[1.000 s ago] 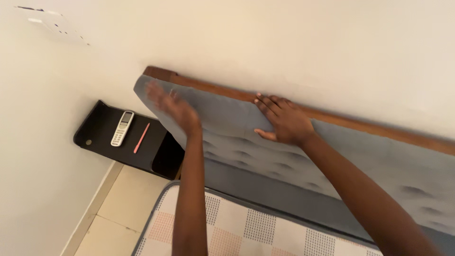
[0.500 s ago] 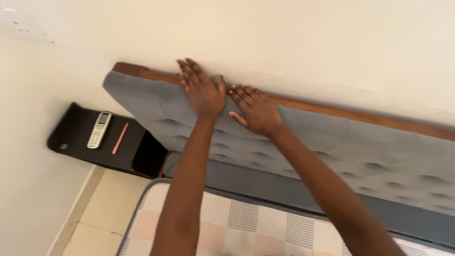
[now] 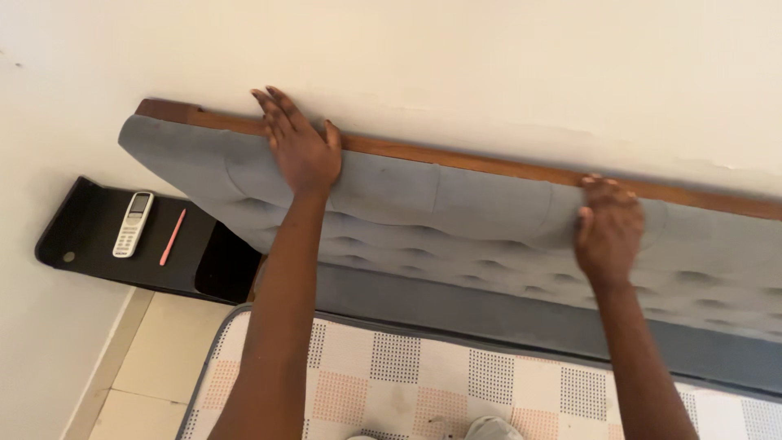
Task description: The person pushes and adjusts a grey upholstered headboard against a wall by hand, pressing on the wooden frame and the tufted fabric to align it behind a mattress.
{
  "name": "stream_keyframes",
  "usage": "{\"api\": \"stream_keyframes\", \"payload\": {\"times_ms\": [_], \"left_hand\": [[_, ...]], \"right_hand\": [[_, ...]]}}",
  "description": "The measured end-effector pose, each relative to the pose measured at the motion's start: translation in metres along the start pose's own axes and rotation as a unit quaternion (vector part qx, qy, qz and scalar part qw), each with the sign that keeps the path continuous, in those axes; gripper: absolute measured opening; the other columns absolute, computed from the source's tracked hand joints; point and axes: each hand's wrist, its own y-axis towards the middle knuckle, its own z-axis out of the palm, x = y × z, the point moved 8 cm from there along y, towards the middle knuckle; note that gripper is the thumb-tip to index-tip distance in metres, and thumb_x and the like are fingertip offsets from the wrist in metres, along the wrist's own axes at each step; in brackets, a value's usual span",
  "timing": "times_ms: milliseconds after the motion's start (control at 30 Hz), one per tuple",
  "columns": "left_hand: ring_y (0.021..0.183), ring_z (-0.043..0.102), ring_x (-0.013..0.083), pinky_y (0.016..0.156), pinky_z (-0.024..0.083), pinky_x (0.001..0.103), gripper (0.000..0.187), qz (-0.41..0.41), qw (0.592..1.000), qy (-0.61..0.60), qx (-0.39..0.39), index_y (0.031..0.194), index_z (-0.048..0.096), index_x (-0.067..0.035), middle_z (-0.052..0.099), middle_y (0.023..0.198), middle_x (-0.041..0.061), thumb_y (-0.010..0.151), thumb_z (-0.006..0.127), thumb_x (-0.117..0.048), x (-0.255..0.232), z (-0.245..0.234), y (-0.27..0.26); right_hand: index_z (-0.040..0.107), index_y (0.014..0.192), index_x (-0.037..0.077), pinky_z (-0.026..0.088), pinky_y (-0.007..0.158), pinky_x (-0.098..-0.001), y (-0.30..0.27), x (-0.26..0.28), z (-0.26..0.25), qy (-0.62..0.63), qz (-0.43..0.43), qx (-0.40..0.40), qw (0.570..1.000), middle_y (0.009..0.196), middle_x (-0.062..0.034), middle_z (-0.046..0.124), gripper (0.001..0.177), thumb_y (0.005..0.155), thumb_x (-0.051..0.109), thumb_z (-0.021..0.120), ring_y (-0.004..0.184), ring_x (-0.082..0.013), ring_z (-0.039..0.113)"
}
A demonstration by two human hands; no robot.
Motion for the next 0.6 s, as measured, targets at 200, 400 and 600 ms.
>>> {"api": "stream_keyframes", "payload": {"times_ms": [200, 400, 600], "left_hand": [[0.161, 0.011, 0.0422, 0.129, 0.019, 0.052, 0.095, 0.004, 1.000, 0.000, -0.006, 0.164, -0.004, 0.004, -0.002, 0.170, 0.031, 0.104, 0.061, -0.031, -0.001, 0.001, 0.003], [0.162, 0.011, 0.0396, 0.129, 0.023, 0.055, 0.093, 0.002, 1.000, -0.008, -0.002, 0.165, -0.003, 0.003, -0.002, 0.172, 0.030, 0.104, 0.060, -0.028, 0.001, 0.000, -0.001], [0.163, 0.011, 0.0397, 0.129, 0.023, 0.055, 0.093, 0.017, 1.000, -0.004, -0.015, 0.166, -0.003, 0.002, -0.002, 0.172, 0.029, 0.104, 0.060, -0.026, 0.002, 0.001, -0.004]], "right_hand": [[0.059, 0.144, 0.000, 0.011, 0.124, -0.0599, 0.002, -0.014, 0.002, 0.077, 0.157, -0.079, 0.981, 0.155, -0.0168, 0.054, 0.046, 0.117, 0.028, 0.035, 0.150, -0.0369, 0.038], [0.054, 0.145, 0.009, 0.011, 0.126, -0.0548, 0.051, 0.224, 0.072, 0.161, -0.033, 0.117, 0.979, 0.157, -0.0116, 0.045, 0.051, 0.103, 0.036, 0.044, 0.153, -0.0293, 0.032], [0.052, 0.148, 0.004, 0.023, 0.121, -0.0510, 0.064, 0.254, 0.059, 0.162, -0.099, 0.037, 0.981, 0.153, -0.0136, 0.050, 0.051, 0.103, 0.028, 0.051, 0.145, -0.0289, 0.040]]}}
